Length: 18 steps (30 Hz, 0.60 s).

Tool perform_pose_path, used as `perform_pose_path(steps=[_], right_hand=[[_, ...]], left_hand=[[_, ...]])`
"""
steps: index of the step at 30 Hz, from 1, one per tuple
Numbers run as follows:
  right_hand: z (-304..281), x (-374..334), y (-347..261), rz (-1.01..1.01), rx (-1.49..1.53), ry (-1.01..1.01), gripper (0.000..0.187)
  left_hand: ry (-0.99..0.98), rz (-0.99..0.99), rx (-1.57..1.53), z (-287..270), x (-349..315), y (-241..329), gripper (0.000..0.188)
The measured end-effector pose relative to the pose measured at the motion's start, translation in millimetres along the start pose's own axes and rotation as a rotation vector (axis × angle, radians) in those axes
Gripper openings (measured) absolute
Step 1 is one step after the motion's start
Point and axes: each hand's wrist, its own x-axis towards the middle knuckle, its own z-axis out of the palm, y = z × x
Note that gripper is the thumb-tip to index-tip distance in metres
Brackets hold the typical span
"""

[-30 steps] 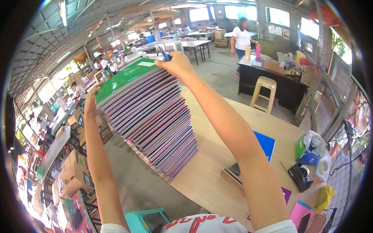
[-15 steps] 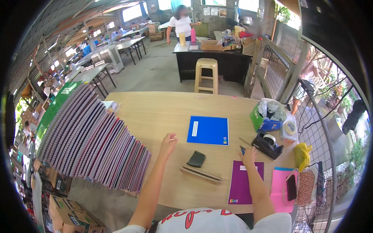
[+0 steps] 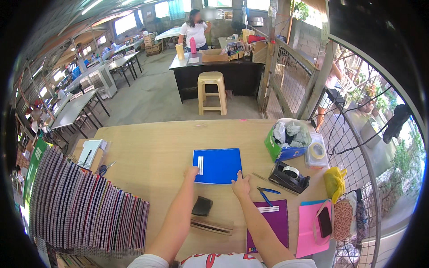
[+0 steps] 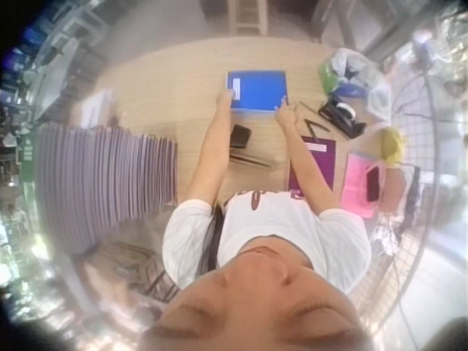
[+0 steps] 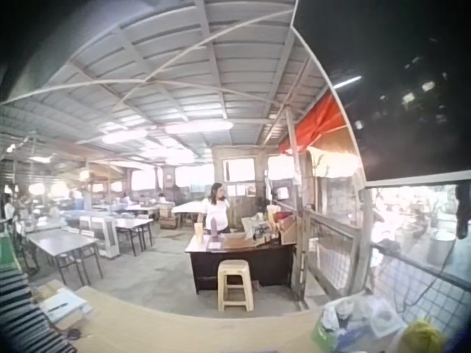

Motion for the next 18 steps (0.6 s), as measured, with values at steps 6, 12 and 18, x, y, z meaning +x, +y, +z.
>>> perform_pose_path(steps=[6, 12, 18], right_hand=[[-15.9, 31.2, 45.3, -0.041, 0.628, 0.42, 0.101], [-106.4, -127.7, -38.3, -0.404, 1.079, -0.13, 0.038], [-35.6, -211.0, -68.6, -0.538, 0.681, -0.011, 0.016]], left_hand=[[0.404, 0.823, -0.446, -56.7, -109.7, 22.1, 0.027], [-0.013, 0.893, -0.964, -145.0, -189.7, -91.4, 0.046], [-0.09, 0.765, -1.261, -125.8, -177.4, -198.0, 0.037]])
